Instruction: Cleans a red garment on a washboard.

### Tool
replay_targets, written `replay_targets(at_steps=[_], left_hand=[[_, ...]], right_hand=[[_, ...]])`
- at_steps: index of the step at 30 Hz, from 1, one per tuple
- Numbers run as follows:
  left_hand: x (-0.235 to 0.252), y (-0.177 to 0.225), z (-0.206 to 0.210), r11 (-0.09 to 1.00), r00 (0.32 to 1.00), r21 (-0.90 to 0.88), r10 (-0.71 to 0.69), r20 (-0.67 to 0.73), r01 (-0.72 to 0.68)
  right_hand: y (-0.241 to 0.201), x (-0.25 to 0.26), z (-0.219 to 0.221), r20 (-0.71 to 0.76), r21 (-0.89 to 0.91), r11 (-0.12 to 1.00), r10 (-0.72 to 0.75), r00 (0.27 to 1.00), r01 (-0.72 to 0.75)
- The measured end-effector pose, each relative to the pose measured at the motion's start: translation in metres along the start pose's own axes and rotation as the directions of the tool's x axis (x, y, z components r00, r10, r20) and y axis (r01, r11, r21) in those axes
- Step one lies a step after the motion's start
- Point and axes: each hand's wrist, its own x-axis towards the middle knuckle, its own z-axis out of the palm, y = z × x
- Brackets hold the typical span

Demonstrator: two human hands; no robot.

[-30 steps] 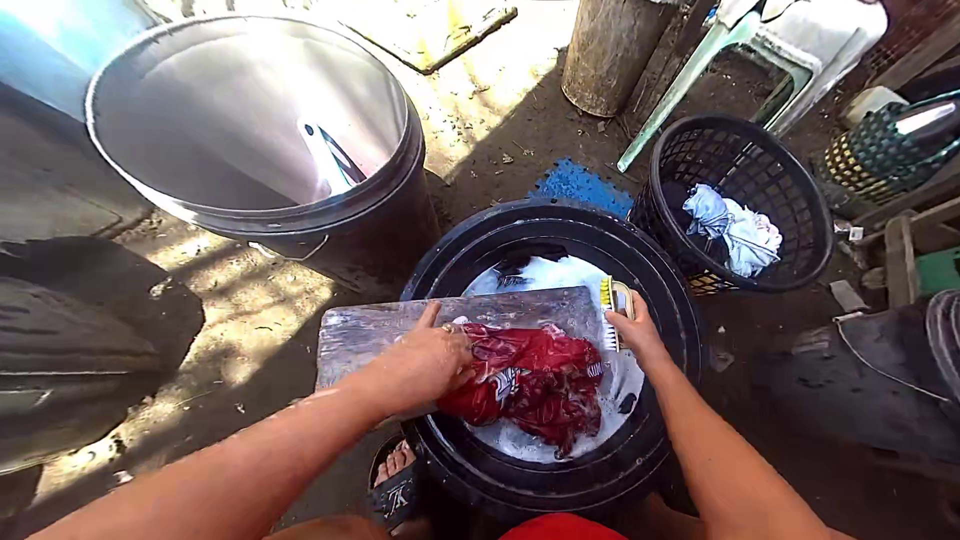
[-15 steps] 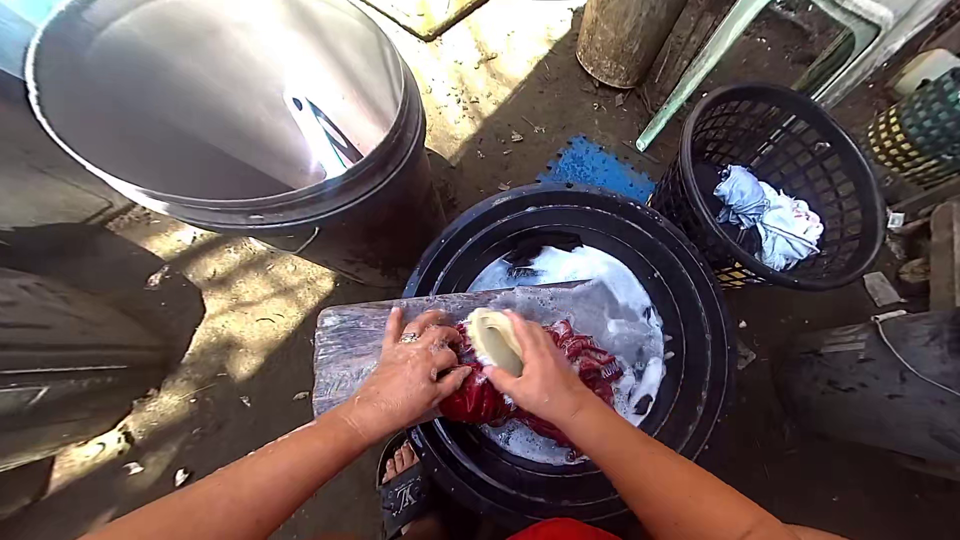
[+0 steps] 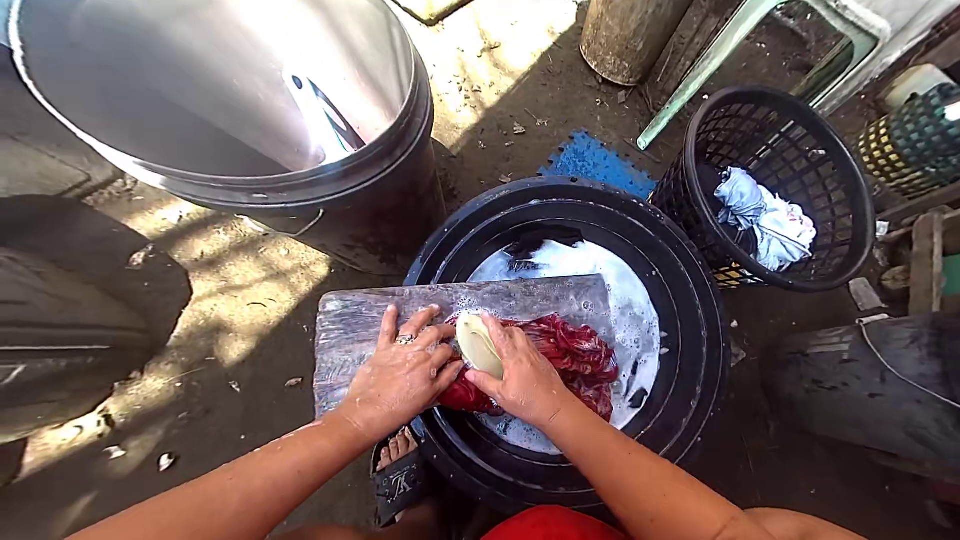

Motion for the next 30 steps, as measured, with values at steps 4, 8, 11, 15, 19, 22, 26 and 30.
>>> replay_targets(at_steps=[4, 8, 11, 15, 19, 22, 26, 30], left_hand=[[0.002, 0.001, -0.002, 1.000, 0.999, 0.017, 0.015, 0.029, -0.016], [0.007, 0.005, -0.001, 1.000, 0.999, 0.012, -0.010, 0.041, 0.009], [0.005, 0.005, -0.001, 0.999, 0.998, -0.012, -0.046, 0.050, 0.047], [0.004, 0.006, -0.003, 0.998, 0.995, 0.017, -0.057, 0.087, 0.055], [0.010, 0.007, -0.003, 0.998, 0.991, 0.035, -0.061, 0.121, 0.057], [0.011, 0.009, -0.005, 0.997, 0.990, 0.008, -0.075, 0.121, 0.075], [0.010, 0.009, -0.006, 0.997, 0.990, 0.002, -0.073, 0.121, 0.074], [0.013, 0.008, -0.006, 0.996, 0.981, 0.040, -0.088, 0.173, 0.083]], right_hand=[[0.091, 0.004, -0.033, -0.060, -0.102, 0.944, 0.308, 0.950, -0.313], [0.065, 0.011, -0.044, -0.050, -0.155, 0.915, 0.369, 0.928, -0.372], [-0.002, -0.005, -0.008, 0.053, -0.095, 0.992, 0.093, 0.994, -0.088], [0.072, 0.000, -0.025, -0.049, -0.127, 0.963, 0.234, 0.971, -0.238], [0.104, 0.016, -0.049, -0.149, -0.164, 0.889, 0.406, 0.902, -0.427], [0.019, 0.000, -0.015, -0.059, -0.090, 0.986, 0.134, 0.989, -0.139], [0.040, -0.006, -0.008, -0.010, -0.111, 0.990, 0.089, 0.996, -0.090], [0.122, 0.018, -0.055, -0.157, -0.171, 0.865, 0.448, 0.880, -0.471]])
